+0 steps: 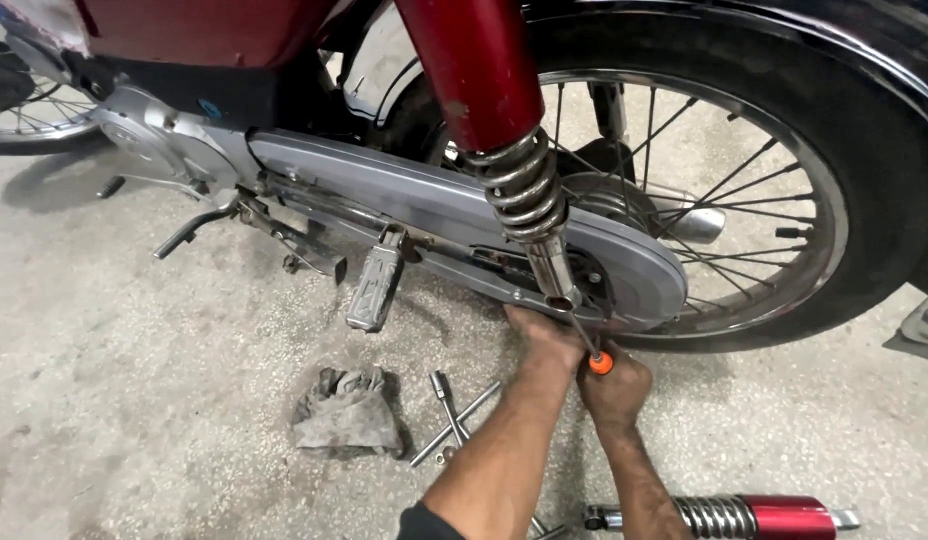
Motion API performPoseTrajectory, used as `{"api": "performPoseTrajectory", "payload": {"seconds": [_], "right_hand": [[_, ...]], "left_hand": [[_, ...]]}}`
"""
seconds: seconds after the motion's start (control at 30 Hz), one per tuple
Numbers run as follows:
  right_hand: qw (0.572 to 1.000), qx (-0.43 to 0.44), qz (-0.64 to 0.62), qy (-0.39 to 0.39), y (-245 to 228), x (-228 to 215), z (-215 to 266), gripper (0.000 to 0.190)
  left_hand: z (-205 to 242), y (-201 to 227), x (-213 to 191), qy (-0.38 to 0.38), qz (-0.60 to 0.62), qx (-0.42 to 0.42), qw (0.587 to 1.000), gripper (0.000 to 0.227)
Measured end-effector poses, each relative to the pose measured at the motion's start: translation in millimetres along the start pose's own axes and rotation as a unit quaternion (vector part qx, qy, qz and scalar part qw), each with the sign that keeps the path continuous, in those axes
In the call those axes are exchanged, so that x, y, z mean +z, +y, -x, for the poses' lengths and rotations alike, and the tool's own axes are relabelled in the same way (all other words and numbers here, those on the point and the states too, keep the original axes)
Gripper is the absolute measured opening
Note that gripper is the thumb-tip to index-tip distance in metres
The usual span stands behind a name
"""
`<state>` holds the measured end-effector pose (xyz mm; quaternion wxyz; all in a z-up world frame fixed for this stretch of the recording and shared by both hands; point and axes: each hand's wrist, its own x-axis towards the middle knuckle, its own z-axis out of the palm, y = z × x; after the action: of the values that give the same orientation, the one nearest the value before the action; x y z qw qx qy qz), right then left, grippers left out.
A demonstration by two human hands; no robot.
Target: Removing the rear shock absorber from a motorcycle using a T-handle wrench and a screwdriver.
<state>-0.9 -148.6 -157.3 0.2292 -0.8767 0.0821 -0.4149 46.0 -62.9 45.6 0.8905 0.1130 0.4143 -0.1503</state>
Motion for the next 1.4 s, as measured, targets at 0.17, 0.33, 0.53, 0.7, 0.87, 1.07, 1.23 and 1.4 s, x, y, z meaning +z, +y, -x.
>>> {"api": "performPoseTrajectory", "payload": {"seconds": [0.17,0.33,0.53,0.7,0.87,1.07,1.23,1.4], "right_hand": [[0.999,0.003,0.035,0.011,1,7,1,0.013],[0.999,-0.014,0.04,0.03,5,13,2,0.012],[0.996,-0.051,0.056,0.036,2,10,-3,0.009],[0.998,-0.043,0.019,0.032,7,14,-3,0.009],[1.0,-0.002,0.003,-0.018,46,44,-5,0.02],[0.987,0.13,-0.053,-0.072,41,78,3,0.01],[0.985,0.139,0.022,-0.104,48,35,46,0.005],[0.95,0.149,0.18,-0.209,21,-23,81,0.017]], "left_hand": [[37,9,24,0.058,-0.067,-0.012,0.996,0.079],[36,8,28,0.092,-0.061,0.0,0.994,0.078],[9,7,16,0.072,-0.031,-0.034,0.996,0.084],[-18,7,7,0.061,-0.006,-0.059,0.996,0.09],[-44,8,-2,0.04,0.026,-0.083,0.995,0.098],[-97,11,-14,0.004,0.061,-0.086,0.994,0.106],[-152,5,-65,0.008,0.074,-0.091,0.993,0.101],[-146,15,-100,-0.024,0.015,0.011,1.0,0.064]]}}
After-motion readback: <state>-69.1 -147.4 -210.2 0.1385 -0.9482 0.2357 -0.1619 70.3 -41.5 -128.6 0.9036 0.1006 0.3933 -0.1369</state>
